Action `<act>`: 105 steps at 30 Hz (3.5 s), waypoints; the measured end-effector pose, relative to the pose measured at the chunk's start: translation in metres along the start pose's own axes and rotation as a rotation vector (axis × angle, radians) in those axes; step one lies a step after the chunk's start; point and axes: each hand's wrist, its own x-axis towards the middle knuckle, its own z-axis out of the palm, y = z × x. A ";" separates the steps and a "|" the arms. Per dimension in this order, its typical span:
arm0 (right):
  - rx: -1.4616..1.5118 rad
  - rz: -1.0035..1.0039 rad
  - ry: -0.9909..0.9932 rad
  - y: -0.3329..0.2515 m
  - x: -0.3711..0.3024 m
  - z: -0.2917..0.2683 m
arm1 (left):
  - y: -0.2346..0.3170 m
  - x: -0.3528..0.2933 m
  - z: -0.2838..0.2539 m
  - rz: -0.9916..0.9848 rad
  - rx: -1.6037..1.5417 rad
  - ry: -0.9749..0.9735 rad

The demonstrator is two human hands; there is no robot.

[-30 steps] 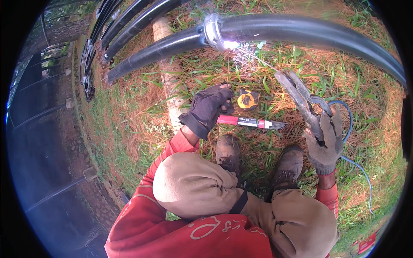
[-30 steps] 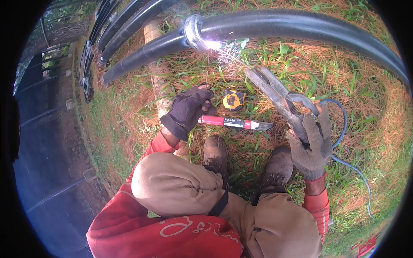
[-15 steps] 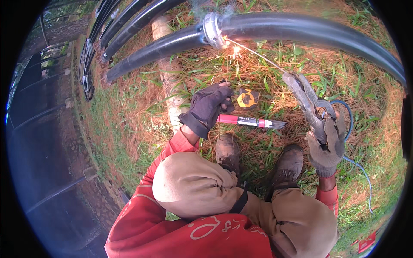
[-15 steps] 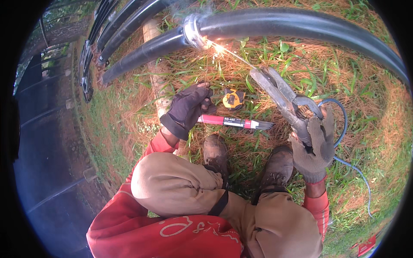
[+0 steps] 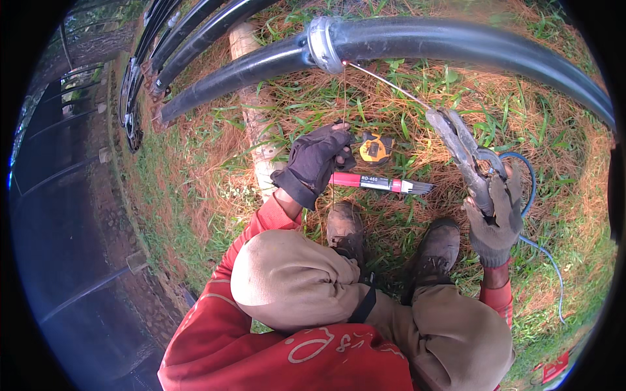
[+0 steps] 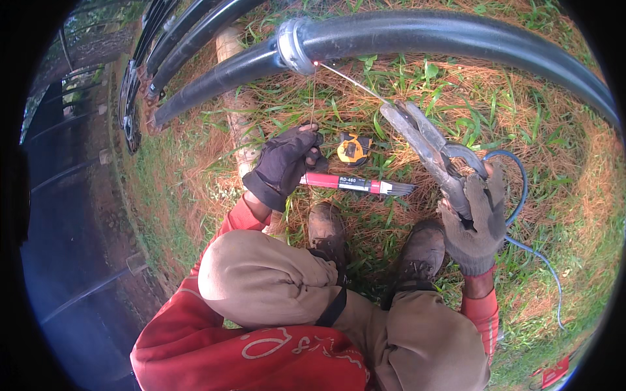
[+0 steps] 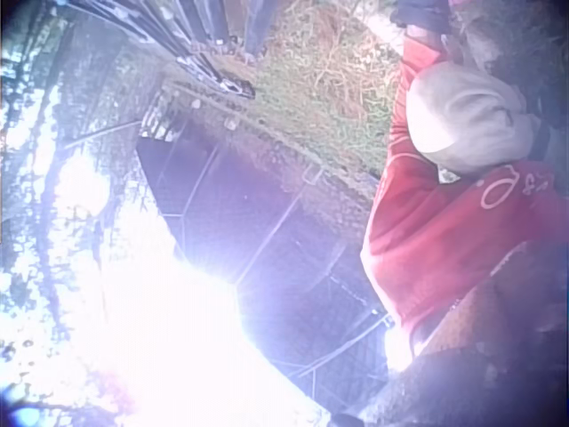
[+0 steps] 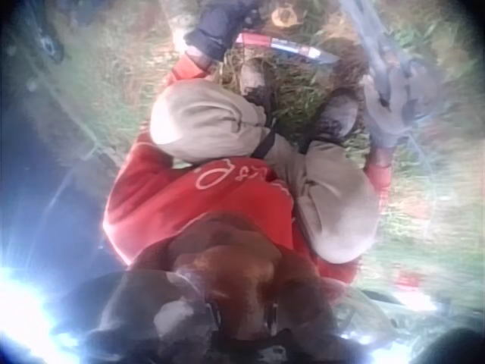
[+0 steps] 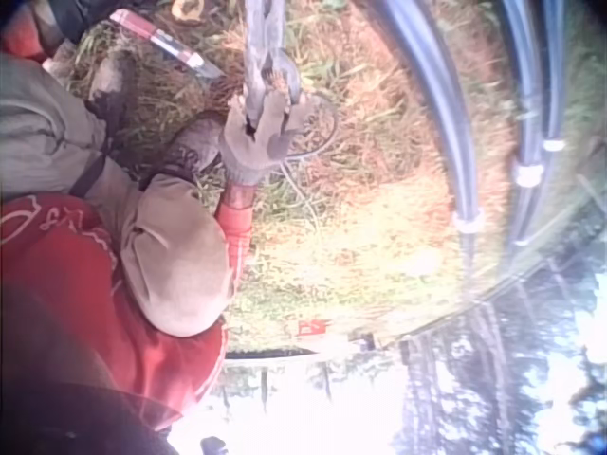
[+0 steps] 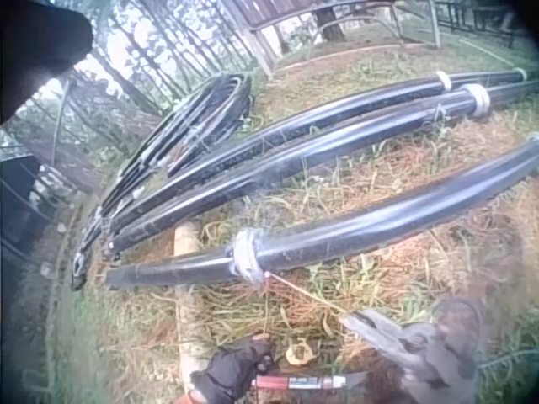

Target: The person measures a curved pipe with a tape measure, loads a welding rod into an electrode holder, and welds a metal collar onto the pipe.

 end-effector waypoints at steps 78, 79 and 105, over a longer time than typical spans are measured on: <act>-0.010 -0.030 -0.008 0.001 0.002 0.010 | 0.000 -0.001 0.003 -0.004 -0.094 -0.019; -0.018 -0.036 -0.008 0.001 0.002 0.011 | 0.001 -0.001 0.004 -0.005 -0.105 -0.016; 0.035 -0.004 0.008 0.001 0.004 0.010 | 0.000 -0.001 0.005 0.002 -0.126 -0.020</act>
